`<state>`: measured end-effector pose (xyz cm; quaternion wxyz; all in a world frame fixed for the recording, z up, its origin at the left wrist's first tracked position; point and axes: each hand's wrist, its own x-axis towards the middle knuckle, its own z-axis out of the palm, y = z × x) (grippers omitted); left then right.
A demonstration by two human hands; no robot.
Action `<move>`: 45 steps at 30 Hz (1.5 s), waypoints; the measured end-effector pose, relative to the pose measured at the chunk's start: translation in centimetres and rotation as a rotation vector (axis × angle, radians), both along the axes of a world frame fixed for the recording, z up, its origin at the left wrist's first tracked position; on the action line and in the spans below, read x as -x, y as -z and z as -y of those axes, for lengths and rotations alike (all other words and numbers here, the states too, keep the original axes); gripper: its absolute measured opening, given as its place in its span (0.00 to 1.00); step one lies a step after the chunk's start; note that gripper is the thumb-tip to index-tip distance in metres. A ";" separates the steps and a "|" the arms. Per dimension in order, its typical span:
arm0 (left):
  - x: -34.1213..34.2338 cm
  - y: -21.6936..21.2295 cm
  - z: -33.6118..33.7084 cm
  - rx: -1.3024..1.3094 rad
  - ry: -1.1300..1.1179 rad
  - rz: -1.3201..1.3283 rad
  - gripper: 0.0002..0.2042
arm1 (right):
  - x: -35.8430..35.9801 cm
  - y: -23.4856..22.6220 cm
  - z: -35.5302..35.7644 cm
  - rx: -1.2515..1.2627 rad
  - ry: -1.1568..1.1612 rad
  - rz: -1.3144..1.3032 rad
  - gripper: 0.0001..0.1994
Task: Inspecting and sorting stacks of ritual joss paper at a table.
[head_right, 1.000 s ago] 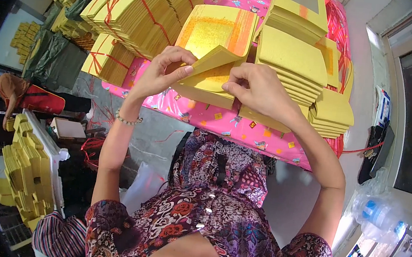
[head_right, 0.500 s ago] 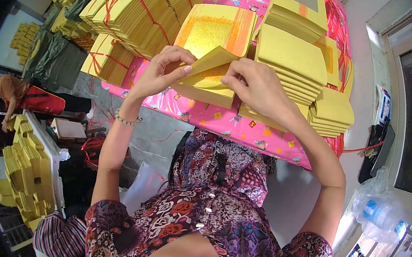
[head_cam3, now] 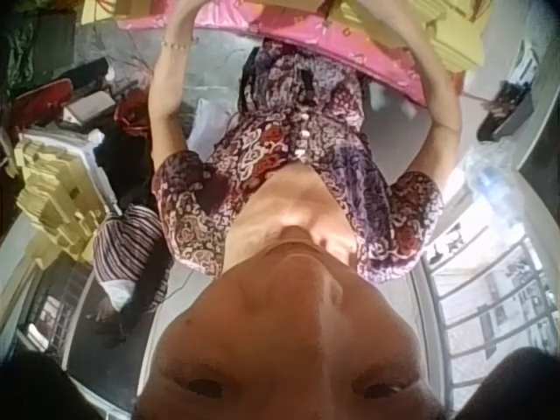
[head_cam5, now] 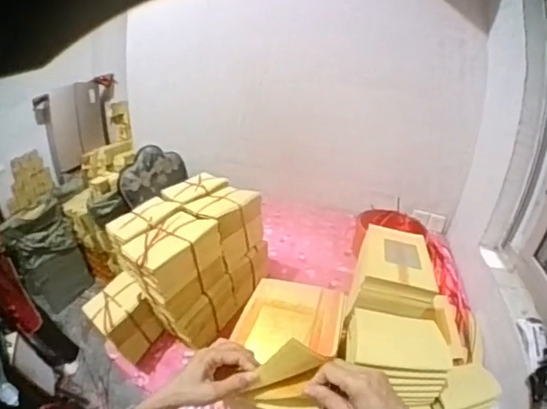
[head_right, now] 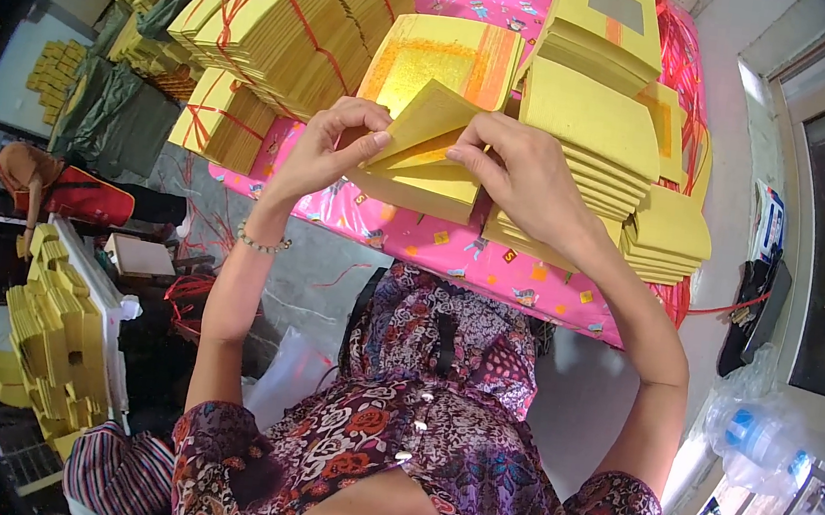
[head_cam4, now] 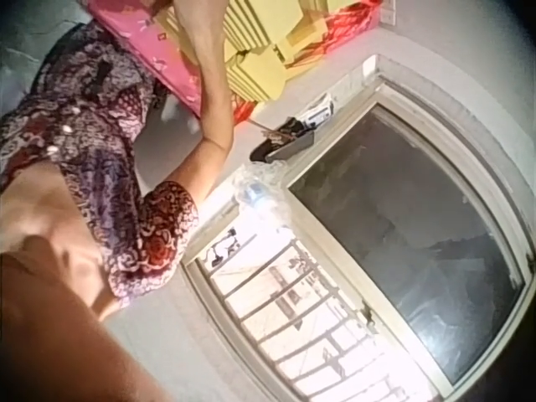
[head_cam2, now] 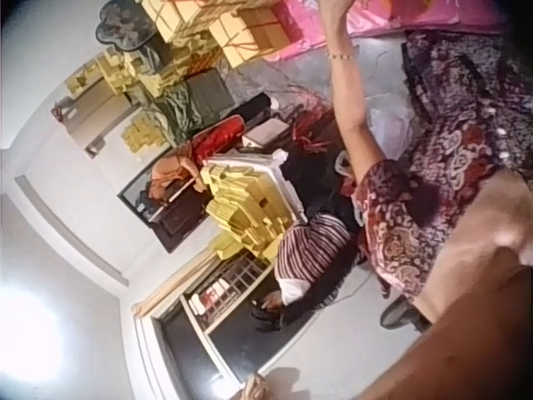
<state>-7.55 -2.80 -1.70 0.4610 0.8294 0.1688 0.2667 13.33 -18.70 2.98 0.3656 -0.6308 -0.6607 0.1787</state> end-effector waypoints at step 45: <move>0.3 0.2 0.2 -0.082 0.059 -0.029 0.08 | 1.0 2.4 1.3 0.245 0.036 -0.354 0.12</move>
